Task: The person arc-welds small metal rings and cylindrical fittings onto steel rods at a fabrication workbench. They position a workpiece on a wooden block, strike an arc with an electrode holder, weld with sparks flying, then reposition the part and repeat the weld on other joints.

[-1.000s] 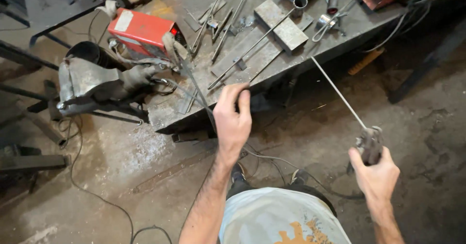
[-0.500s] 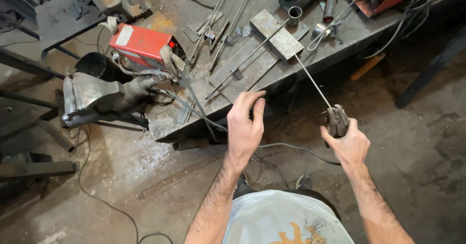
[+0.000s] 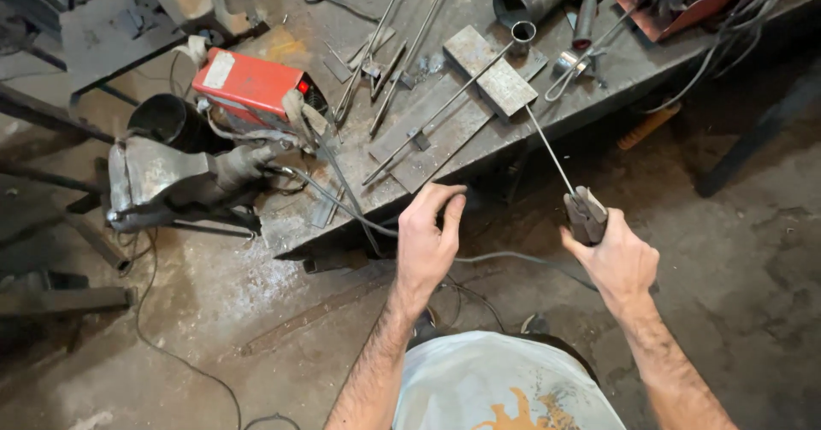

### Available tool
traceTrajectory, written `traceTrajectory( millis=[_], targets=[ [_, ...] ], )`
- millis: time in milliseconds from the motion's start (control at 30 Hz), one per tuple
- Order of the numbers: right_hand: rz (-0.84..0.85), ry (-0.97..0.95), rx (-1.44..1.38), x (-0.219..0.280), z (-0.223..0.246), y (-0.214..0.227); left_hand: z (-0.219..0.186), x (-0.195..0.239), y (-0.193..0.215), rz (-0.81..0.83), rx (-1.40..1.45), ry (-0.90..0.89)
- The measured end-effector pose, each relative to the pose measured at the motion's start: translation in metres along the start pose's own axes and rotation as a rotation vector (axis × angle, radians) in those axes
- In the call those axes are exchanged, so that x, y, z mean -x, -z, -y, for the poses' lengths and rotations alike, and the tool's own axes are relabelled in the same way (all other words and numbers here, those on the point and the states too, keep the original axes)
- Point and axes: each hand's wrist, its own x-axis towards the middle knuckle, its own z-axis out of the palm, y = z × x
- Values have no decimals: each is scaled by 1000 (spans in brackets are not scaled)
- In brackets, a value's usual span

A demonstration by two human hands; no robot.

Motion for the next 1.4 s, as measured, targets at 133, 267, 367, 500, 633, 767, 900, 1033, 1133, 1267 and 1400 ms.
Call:
traceTrajectory(
  millis=[133,267,367,500,633,767,900,1033,1133,1267,1400],
  targets=[
    [-55,32,-40,2,15,21,9,-6,1,38,3,41],
    [-2,37,59,-1,24,23,36,-15,-15,109,-128,-1],
    [-47,87,38,3,23,25,91,-46,-47,234,-387,-77],
    [-80,102,-20,-1,25,26,175,-115,-93,182,-523,-131],
    [-73,107,-18,-3,17,28,214,-160,-130,207,-626,-47],
    [-78,143,-85,-16,7,25,244,-198,-172,174,-614,-23],
    [-100,224,-151,-23,-9,11,252,-222,-195,239,-656,7],
    [-51,213,-34,-20,-25,-12,238,-225,-192,363,-875,123],
    [-72,231,-14,-10,-36,-21,228,-222,-192,379,-921,125],
    [-13,211,11,-24,-21,-20,227,-221,-195,381,-929,93],
    [9,105,-69,-23,-11,-9,243,-222,-201,352,-924,51]
  ],
)
